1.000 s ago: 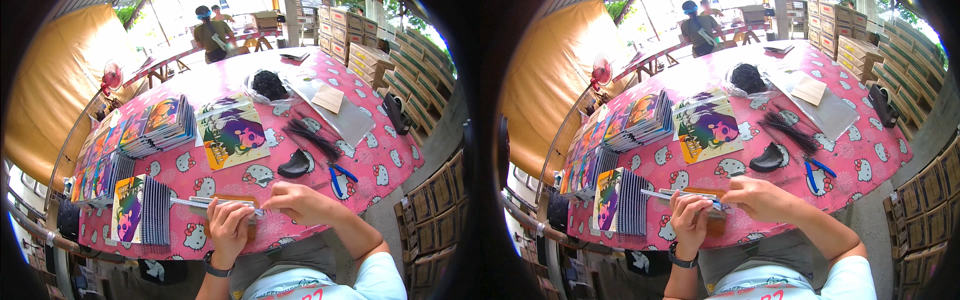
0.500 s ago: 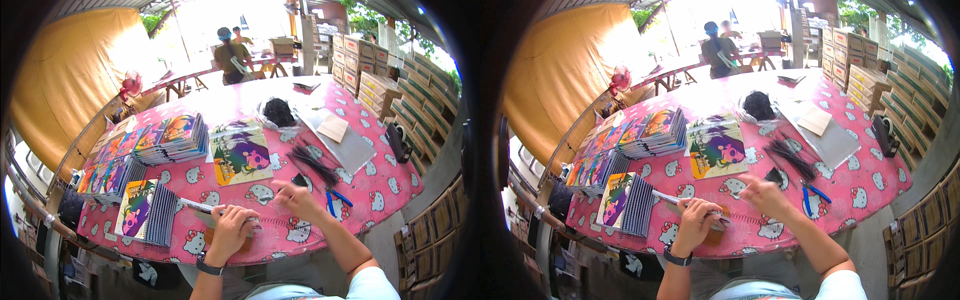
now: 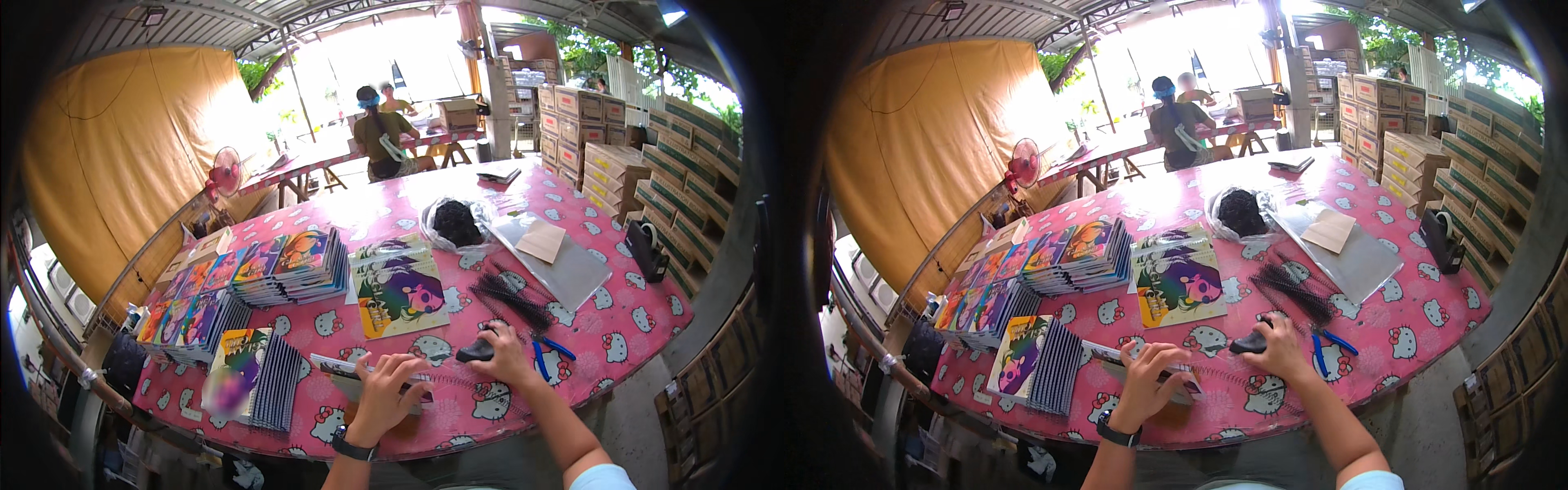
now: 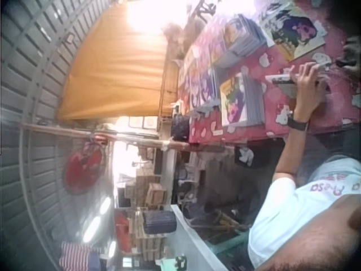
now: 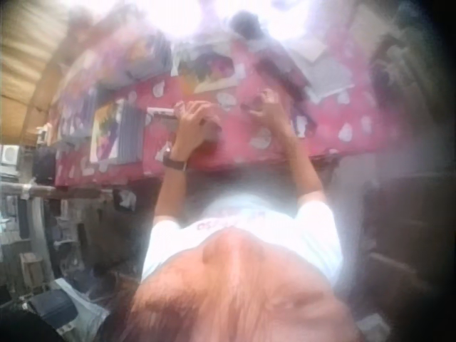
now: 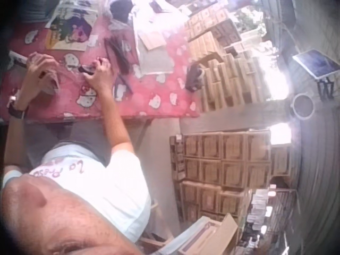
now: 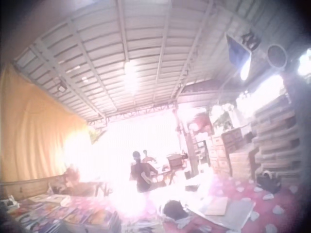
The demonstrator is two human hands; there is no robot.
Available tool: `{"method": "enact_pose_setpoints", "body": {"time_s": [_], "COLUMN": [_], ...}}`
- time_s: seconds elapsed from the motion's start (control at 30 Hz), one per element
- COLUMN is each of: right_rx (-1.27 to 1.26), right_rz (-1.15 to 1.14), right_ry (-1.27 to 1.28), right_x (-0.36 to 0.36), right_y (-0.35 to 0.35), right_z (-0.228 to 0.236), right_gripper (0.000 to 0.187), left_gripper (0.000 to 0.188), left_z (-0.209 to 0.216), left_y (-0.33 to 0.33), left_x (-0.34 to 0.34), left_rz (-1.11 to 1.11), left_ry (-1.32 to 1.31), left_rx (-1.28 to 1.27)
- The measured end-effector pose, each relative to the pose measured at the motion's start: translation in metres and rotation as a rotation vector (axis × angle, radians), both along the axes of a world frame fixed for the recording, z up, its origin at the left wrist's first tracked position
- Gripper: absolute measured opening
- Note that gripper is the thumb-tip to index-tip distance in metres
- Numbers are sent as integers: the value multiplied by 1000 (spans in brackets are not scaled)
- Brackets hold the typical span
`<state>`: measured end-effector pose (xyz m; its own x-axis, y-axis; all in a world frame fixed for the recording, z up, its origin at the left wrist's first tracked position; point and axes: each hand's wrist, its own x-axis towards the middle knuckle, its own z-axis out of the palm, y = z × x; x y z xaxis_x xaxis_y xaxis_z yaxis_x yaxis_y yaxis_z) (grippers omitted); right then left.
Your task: The person binds notebooks by manually threading plastic spiral coils through pre-punched holes in stacks of paper and covers, then finishes the ends of the coils.
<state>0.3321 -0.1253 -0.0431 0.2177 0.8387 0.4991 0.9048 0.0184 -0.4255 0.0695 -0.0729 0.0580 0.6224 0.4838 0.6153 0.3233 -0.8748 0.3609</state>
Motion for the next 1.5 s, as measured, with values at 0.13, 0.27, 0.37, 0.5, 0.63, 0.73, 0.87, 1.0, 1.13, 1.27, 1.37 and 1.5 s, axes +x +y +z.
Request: {"method": "enact_pose_setpoints", "body": {"time_s": [0.13,0.27,0.37,0.5,0.63,0.73,0.87,1.0,1.13,1.27,1.37,1.5], "right_rx": [140,274,183,105,168,268,133,47,-9,-11,-49,-104], "right_rz": [263,629,945,951,837,773,909,765,643,715,693,819], "right_ry": [1012,2013,2243,2237,2187,2167,1910,1502,1082,1127,1072,1199], "right_x": [-18,-40,-51,-62,-71,-81,-89,-78,-66,-64,-61,-58], "right_y": [-42,-75,-72,-58,-24,0,18,30,32,29,27,19], "right_z": [-4,-25,-29,-26,-14,6,26,35,64,70,70,80], "right_gripper": [57,66,77,76,71,66,61,71,77,78,79,79], "left_gripper": [12,13,12,12,10,13,22,19,25,13,19,11], "left_z": [-5,0,-6,-4,-1,5,0,9,-7,2,-6,4], "left_y": [2,-1,7,7,11,5,15,19,27,19,26,22], "left_x": [0,5,-1,2,-9,-5,-23,-15,-18,-15,-18,-12], "left_rz": [42,-30,-12,-12,5,-7,-106,-109,-97,-52,-47,-28], "left_ry": [69,-115,-30,-119,-7,-82,34,-93,70,-102,32,-91], "left_rx": [15,-15,-5,-2,27,-12,-10,-110,-63,-17,-2,0]}}
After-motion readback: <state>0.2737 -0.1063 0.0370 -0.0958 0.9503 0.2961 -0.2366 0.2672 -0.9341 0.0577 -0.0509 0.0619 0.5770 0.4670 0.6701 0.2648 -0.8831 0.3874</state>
